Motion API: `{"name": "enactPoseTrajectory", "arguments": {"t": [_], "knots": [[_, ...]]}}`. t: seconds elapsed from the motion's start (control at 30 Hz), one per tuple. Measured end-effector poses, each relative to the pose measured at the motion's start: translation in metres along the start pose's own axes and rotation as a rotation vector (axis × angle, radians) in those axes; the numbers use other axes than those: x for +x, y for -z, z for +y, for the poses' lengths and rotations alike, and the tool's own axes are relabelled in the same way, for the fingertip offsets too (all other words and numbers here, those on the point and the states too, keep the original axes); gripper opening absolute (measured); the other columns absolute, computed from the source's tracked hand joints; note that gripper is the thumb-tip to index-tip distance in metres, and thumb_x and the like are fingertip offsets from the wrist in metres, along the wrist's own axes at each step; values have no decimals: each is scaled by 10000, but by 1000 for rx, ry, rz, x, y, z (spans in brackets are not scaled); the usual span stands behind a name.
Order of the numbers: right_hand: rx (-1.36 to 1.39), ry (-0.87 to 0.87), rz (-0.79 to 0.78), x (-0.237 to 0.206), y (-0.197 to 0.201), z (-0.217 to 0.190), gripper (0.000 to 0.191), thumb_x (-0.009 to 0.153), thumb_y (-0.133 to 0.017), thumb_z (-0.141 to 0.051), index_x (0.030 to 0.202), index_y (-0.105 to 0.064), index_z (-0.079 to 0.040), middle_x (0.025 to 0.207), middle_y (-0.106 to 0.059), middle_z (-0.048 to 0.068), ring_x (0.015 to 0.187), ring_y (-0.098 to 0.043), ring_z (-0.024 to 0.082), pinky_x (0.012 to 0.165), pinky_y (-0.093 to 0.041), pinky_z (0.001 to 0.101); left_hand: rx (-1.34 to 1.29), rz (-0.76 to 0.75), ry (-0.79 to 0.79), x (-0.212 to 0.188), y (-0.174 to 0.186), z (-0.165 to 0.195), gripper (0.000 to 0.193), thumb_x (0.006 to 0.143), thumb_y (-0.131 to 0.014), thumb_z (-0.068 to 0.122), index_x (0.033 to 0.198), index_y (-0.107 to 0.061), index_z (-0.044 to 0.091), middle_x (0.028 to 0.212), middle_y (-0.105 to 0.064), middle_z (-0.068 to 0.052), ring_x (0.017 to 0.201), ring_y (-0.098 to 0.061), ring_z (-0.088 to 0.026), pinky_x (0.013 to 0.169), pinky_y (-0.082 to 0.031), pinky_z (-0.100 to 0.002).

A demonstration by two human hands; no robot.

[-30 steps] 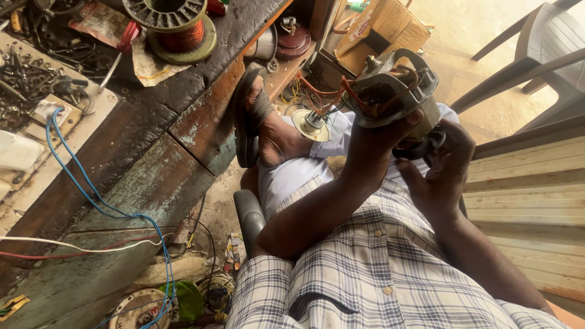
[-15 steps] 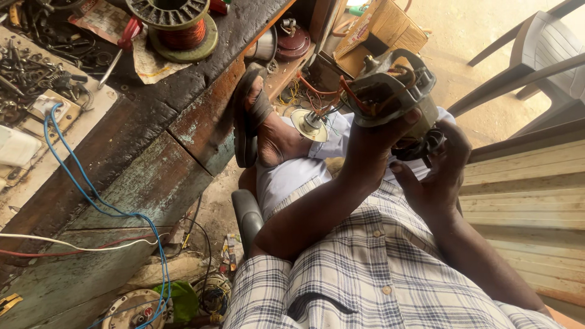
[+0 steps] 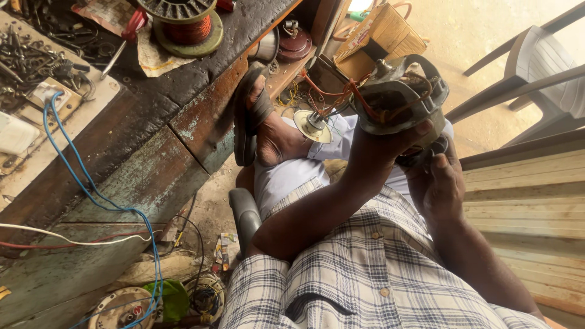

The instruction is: The person disassembles a small electrical motor, inspects the internal components, and uses a screwdriver to adjust parts. They then handle a separate stator assembly, using pliers to manipulate wires and components.

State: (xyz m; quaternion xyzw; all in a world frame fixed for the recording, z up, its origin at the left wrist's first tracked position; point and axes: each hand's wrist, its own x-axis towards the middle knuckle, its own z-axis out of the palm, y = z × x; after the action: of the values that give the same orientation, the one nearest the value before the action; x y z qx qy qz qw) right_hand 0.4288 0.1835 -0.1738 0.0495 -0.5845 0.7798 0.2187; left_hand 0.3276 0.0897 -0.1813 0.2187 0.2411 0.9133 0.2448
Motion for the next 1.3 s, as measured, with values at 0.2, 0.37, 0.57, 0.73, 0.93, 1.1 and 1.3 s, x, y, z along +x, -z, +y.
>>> {"name": "enactPoseTrajectory", "arguments": {"t": [0.2,0.37,0.57,0.73,0.93,1.1,1.3], "knots": [[-47,19,3,0,0,0,713,1066,-681,-362,1572,-362,27,1463,-549,184,1375,-580,273,1186,-495,453,-37,-20,-27,2,0,2,463,943,-823,139,1323,-609,-15,1210,-692,-78,1171,-655,-158,1000,-557,-300],[-148,89,65,-3,3,5,642,1067,-699,-300,1528,-371,5,1390,-550,164,1294,-599,250,1112,-525,407,-94,-3,17,3,1,2,488,932,-828,163,1330,-605,-8,1189,-688,-75,1128,-657,-158,963,-559,-301],[-222,130,64,-3,2,5,621,1061,-733,-257,1493,-373,7,1324,-549,148,1212,-597,197,1081,-515,350,-130,7,46,6,1,3,518,922,-833,172,1354,-603,5,1213,-681,-74,1121,-653,-169,959,-552,-320],[-317,176,60,-6,-3,3,630,1047,-757,-214,1490,-350,-27,1314,-536,120,1253,-582,172,1102,-523,330,-122,7,34,5,0,2,454,945,-821,160,1307,-602,-3,1179,-675,-71,1151,-637,-167,990,-538,-324],[-689,331,84,-6,-2,7,709,1001,-780,-157,1502,-286,-71,1442,-434,103,1299,-586,211,1078,-582,331,-151,36,37,6,1,-2,504,913,-830,148,1346,-604,26,1238,-677,-61,1154,-644,-163,995,-543,-323],[-758,377,76,-5,1,8,747,974,-801,-111,1512,-285,-77,1448,-387,97,1339,-542,205,1094,-564,327,-169,36,80,5,0,-1,482,938,-820,157,1348,-609,19,1209,-679,-65,1117,-645,-161,960,-550,-321],[-847,413,71,-4,3,9,762,950,-818,-122,1505,-298,-87,1423,-365,79,1306,-511,179,1126,-552,332,-214,59,129,5,-1,1,432,947,-807,190,1296,-612,27,1155,-667,-49,1062,-641,-148,897,-550,-321]]}}
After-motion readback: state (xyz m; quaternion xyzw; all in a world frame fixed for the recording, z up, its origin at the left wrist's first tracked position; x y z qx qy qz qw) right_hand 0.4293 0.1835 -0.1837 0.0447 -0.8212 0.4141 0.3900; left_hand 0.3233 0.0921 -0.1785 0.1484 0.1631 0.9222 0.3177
